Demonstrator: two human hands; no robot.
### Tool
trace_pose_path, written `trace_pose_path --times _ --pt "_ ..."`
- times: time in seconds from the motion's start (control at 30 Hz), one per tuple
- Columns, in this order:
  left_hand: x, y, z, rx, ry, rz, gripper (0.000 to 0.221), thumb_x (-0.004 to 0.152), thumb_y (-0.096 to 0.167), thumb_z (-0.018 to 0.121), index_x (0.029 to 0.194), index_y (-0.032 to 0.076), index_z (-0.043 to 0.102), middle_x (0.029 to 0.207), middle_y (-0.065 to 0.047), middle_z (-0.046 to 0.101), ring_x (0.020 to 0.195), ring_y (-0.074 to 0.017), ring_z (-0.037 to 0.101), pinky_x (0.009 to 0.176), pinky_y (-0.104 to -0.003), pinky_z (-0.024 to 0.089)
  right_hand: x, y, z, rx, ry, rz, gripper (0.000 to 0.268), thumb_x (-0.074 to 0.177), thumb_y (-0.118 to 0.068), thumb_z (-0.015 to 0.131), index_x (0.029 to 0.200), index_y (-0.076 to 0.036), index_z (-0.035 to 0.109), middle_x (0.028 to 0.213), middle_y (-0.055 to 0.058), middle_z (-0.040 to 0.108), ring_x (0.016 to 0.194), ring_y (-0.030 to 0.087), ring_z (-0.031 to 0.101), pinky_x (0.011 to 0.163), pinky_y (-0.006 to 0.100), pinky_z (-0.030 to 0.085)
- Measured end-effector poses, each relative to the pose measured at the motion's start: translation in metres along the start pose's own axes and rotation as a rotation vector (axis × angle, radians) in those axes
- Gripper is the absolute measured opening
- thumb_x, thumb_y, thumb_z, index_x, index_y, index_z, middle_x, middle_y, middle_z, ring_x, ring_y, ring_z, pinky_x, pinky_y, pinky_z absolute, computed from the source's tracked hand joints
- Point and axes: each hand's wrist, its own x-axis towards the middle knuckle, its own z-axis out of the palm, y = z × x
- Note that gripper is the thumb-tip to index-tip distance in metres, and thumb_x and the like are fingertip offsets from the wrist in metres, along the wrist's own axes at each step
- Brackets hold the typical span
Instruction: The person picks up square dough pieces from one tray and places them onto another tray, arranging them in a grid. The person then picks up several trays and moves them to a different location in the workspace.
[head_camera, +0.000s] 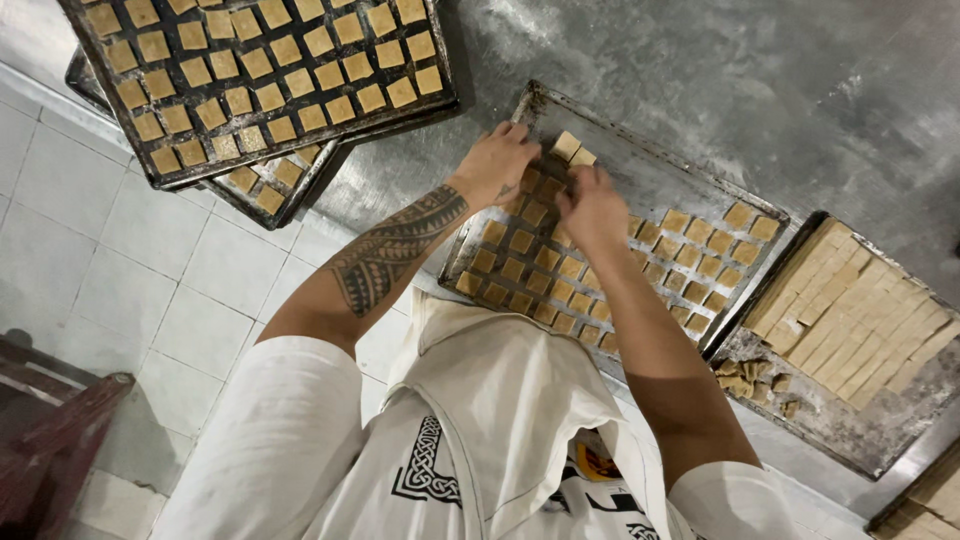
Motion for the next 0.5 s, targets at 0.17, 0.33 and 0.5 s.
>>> trace_pose_path --times 0.17,0.33,0.5 --pt "0.036 0.007 0.005 -0.055 0.104 0.048 0.059 0.073 0.006 0.076 0.130 0.007 0.061 0.131 -0.017 0.053 0.128 -0.0415 0.046 0.099 -0.055 0.044 0.016 0.016 -0.021 0.063 0.113 0.049 0.041 0.089 -0.019 0.078 0.125 -0.009 0.060 0.118 0.013 0.063 0.109 0.038 0.065 0.091 0.049 0.054" --pt "0.066 0.006 0.013 0.105 0.158 0.233 0.052 0.082 0.000 0.071 0.133 0.006 0.063 0.139 -0.015 0.055 0.133 -0.0366 0.048 0.106 -0.053 0.042 0.032 0.019 -0.013 -0.008 0.115 -0.040 0.052 0.079 -0.012 0.079 0.127 -0.004 0.058 0.126 0.021 0.054 0.114 0.044 0.057 0.089 0.051 0.053" --pt "0.080 0.003 0.010 0.077 0.080 0.162 0.040 0.079 0.003 0.070 0.120 0.007 0.070 0.130 -0.013 0.061 0.128 -0.0349 0.051 0.105 -0.050 0.042 0.053 0.035 -0.010 -0.031 0.159 -0.074 0.043 0.083 -0.007 0.074 0.124 -0.006 0.062 0.126 0.019 0.058 0.115 0.043 0.058 0.094 0.050 0.053"
